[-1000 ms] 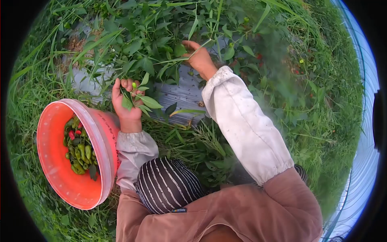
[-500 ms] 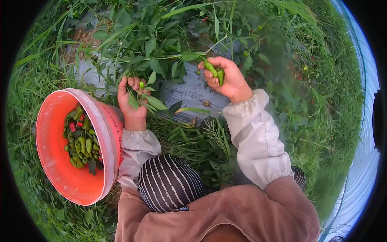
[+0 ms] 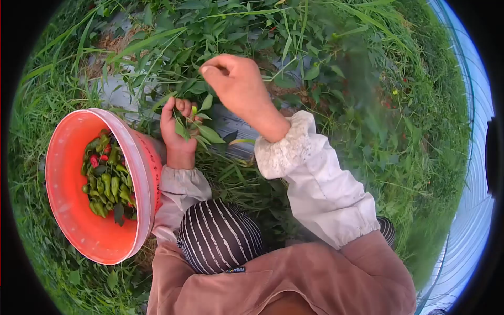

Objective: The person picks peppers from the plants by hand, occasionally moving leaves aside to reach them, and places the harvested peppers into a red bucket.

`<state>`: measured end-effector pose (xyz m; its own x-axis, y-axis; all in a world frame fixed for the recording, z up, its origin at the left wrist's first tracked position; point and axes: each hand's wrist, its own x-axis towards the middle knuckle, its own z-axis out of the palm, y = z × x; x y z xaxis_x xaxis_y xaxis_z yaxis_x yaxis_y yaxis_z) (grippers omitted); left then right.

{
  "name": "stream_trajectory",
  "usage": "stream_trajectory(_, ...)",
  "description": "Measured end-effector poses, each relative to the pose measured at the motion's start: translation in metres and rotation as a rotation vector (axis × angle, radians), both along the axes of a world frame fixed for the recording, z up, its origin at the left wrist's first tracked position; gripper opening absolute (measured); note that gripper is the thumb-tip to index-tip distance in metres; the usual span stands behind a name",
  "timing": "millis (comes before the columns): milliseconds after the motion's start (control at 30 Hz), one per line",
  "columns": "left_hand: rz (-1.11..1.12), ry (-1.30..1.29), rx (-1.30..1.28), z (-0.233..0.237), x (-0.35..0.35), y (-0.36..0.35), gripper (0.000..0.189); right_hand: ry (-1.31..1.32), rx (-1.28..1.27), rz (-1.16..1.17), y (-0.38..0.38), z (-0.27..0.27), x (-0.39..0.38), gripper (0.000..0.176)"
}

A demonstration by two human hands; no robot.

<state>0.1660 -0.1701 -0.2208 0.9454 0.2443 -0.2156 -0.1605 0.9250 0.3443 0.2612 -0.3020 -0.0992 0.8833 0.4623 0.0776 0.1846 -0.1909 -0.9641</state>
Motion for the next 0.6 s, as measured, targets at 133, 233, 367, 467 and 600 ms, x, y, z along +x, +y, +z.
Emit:
stream_trajectory(133, 0.001, -0.002, 0.000, 0.002, 0.001, -0.009, 0.034, -0.163, -0.433, -0.105, -0.028, -0.090, 0.075, 0.025)
stream_trajectory(233, -0.008, -0.003, 0.051, -0.001, -0.002, -0.012, 0.035, -0.188, -0.588, 0.011, -0.014, -0.092, 0.074, 0.034)
stream_trajectory(367, -0.044, 0.054, 0.098, 0.004, -0.006, -0.015, 0.035, -0.307, -0.743, -0.101, -0.012, -0.086, 0.059, 0.037)
stream_trajectory(467, -0.084, 0.072, 0.130, 0.005, -0.004, -0.021, 0.036, -0.297, -0.643, -0.137, -0.029, -0.085, 0.052, 0.035)
stream_trajectory(600, -0.093, -0.022, 0.223, 0.009, -0.003, -0.025, 0.037, 0.638, -0.021, -0.068, -0.067, -0.051, 0.048, 0.027)
